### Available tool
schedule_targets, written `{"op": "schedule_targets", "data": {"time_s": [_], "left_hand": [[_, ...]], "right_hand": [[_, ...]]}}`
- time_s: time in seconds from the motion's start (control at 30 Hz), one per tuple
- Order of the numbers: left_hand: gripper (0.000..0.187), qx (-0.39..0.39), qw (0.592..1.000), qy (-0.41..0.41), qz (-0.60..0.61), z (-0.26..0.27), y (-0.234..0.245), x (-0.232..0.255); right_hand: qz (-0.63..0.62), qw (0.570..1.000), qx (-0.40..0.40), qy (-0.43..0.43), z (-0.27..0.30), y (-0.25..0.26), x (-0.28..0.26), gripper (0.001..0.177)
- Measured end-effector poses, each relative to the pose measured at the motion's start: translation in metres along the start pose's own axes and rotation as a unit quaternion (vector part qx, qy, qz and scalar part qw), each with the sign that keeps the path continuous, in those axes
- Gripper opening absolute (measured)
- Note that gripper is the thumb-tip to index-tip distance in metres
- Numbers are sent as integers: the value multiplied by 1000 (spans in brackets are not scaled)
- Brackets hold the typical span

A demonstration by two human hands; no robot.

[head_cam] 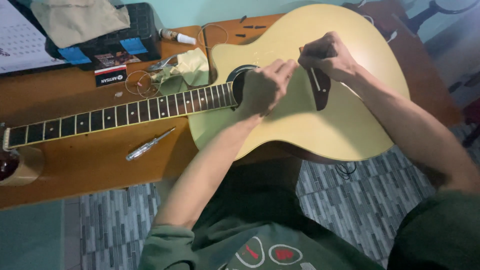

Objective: Preparing and installing new strings on an acoustic guitar at a repair bench.

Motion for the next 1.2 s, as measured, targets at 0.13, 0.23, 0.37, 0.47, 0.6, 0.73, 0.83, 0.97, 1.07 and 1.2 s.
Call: {"op": "schedule_targets", "data": {"time_s": [0.13, 0.23, 0.37, 0.47, 0.6, 0.73, 0.83, 0.97, 1.07, 1.2], "left_hand": [[16, -72, 988, -10, -133, 13, -22, -12], [22, -118, 982, 56, -136, 14, -29, -26], [14, 66, 995, 72, 4, -1, 26, -18], [23, 93, 988, 99, 78, -19, 54, -8], [12, 72, 980, 170, 77, -24, 81, 16], [41, 71, 988, 135, 27, -46, 152, 78], [23, 103, 987, 82, 97, -62, 217, 129], [26, 50, 925, 137, 351, -61, 263, 146], [25, 55, 884, 179, 427, -45, 285, 137], [27, 85, 796, 214, 560, -18, 313, 129]], "right_hand": [[312, 948, -34, -48, -9, 37, -11, 28], [278, 958, -33, -60, 0, 39, -10, 22], [213, 974, -32, -67, -2, 48, -24, 15], [189, 981, -17, -46, 11, 65, -56, 17], [78, 991, 19, -109, 32, 72, -98, 21], [-40, 992, 62, -103, 36, 74, -137, 19], [-75, 994, 52, -63, 33, 79, -167, 40], [-231, 972, -19, 39, 31, 64, -214, 28], [-68, 984, 5, 165, 42, 52, -294, 24], [4, 996, 56, 63, 35, 26, -323, 14]]}}
Point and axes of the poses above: each hand's wrist, its own z-axis away from the middle knuckle, its own y-axis out of the back of the hand, x = y × z, the point moved 9 cm from there along -z, towards the middle knuckle, and after that the axes turned 14 degrees about z, right-handed, at the moved point
